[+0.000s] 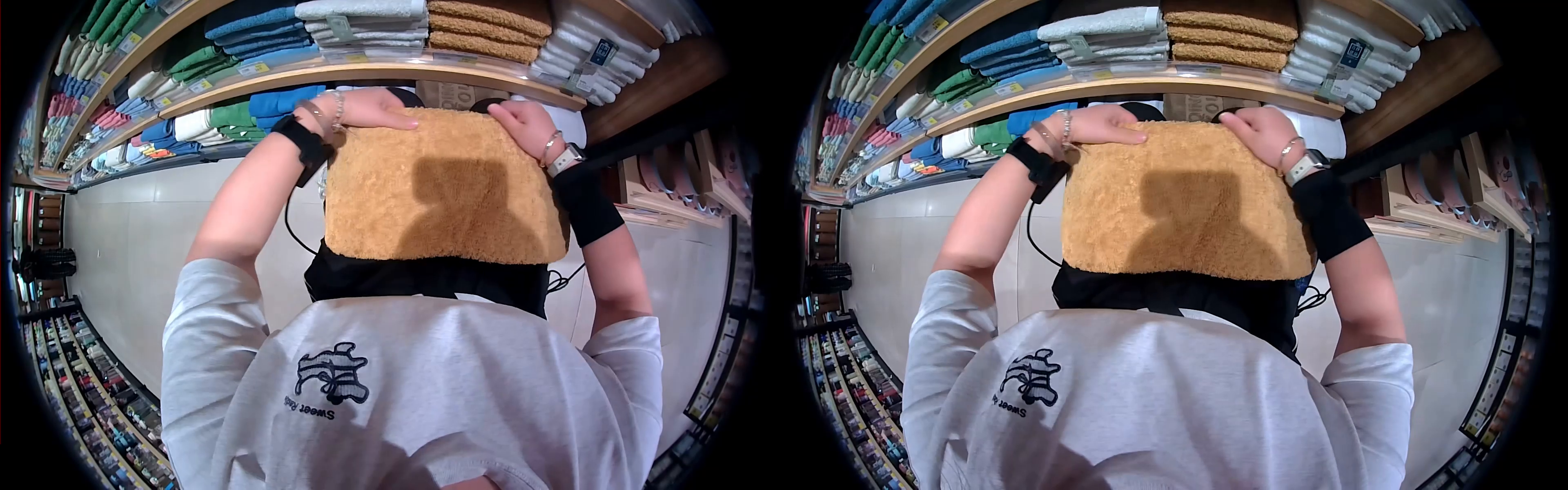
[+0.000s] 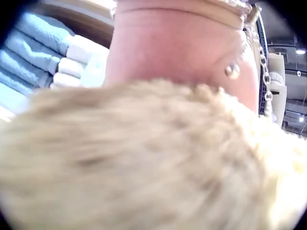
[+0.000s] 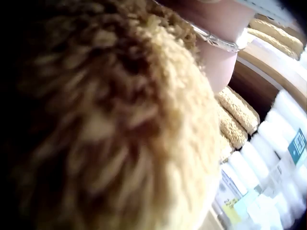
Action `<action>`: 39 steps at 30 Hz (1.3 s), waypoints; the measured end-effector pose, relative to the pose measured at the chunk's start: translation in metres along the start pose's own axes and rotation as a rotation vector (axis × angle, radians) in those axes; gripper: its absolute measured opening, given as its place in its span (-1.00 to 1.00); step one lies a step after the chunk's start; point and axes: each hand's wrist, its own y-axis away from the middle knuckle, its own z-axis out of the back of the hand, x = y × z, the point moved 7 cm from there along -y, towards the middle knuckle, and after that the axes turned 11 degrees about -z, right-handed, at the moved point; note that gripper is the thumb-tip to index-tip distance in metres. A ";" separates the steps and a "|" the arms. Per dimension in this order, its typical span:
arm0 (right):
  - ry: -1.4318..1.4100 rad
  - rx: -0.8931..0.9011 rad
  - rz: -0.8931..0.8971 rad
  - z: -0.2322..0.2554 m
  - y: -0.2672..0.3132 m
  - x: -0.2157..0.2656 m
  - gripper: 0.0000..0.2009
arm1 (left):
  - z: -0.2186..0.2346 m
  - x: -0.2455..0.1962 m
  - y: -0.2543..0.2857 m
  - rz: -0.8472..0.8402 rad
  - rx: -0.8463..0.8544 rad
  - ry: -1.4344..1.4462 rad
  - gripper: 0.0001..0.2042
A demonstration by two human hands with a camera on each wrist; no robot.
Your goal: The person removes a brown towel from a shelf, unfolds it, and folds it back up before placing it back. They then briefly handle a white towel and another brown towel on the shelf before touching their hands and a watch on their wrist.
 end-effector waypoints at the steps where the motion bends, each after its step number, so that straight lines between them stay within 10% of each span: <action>1: -0.086 -0.013 -0.001 0.002 0.003 -0.011 -0.55 | 0.001 0.008 0.007 0.023 0.016 0.005 -0.62; 8: -0.342 -0.050 -0.262 -0.003 0.018 -0.102 -0.50 | -0.004 0.030 0.016 -0.040 -0.094 0.272 -0.65; 28: 0.301 -0.306 -0.226 0.055 0.013 -0.061 -0.59 | 0.013 0.063 0.053 -0.130 -0.429 0.403 -0.60; 30: 0.233 -0.231 -0.344 0.067 0.020 -0.041 -0.65 | 0.031 0.037 0.067 -0.055 -0.611 -0.039 -0.55; 34: 0.160 -0.358 0.131 0.033 0.060 0.079 -0.57 | 0.008 -0.110 0.065 -0.262 -0.739 -0.564 -0.52; 39: 0.475 -0.220 0.096 -0.038 0.070 0.065 -0.43 | -0.068 -0.079 0.033 -0.177 -0.583 -0.649 -0.40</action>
